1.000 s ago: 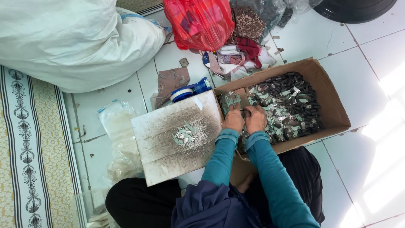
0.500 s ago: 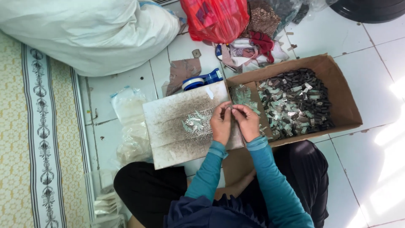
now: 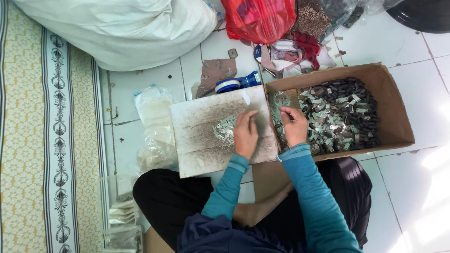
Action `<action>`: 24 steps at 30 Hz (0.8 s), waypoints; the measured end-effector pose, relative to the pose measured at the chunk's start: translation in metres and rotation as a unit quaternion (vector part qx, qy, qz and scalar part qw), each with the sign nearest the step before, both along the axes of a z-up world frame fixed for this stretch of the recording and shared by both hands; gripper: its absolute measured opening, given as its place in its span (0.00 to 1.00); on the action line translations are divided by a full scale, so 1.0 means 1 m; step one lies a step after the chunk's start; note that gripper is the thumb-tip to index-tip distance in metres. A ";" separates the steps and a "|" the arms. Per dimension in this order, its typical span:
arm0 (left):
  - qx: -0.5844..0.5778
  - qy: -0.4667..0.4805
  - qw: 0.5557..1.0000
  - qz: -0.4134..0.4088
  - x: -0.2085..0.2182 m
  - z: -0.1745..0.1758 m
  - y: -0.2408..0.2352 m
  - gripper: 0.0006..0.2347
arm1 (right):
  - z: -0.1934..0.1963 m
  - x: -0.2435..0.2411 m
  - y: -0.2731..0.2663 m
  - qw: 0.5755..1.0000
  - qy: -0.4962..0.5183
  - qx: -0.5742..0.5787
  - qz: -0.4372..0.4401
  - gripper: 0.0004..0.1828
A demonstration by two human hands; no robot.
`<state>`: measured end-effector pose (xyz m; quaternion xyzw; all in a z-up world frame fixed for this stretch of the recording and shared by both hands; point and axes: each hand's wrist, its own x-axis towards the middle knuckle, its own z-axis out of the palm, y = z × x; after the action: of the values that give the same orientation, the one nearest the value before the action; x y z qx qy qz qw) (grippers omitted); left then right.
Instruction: Sorting, counting, and packaging small metal components into plastic bags on a workshop floor.
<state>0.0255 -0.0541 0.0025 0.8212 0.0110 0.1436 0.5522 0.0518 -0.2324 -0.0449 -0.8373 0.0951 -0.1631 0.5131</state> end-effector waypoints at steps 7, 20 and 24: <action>0.125 0.050 0.963 -0.234 0.056 -0.105 -0.098 0.13 | -0.104 0.016 -0.064 0.981 0.130 -0.144 0.001 0.11; 0.228 0.157 0.932 -0.235 0.070 -0.119 -0.101 0.18 | -0.075 0.015 -0.041 0.905 0.289 -0.295 0.101 0.15; 0.155 0.175 0.951 -0.203 0.068 -0.102 -0.092 0.15 | -0.083 0.008 -0.051 0.934 0.286 -0.212 0.033 0.13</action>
<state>0.0940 -0.1461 -0.0993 0.8940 -0.0815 -0.1174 0.4246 0.0602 -0.2835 -0.1284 -0.9407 0.1735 0.0837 0.2794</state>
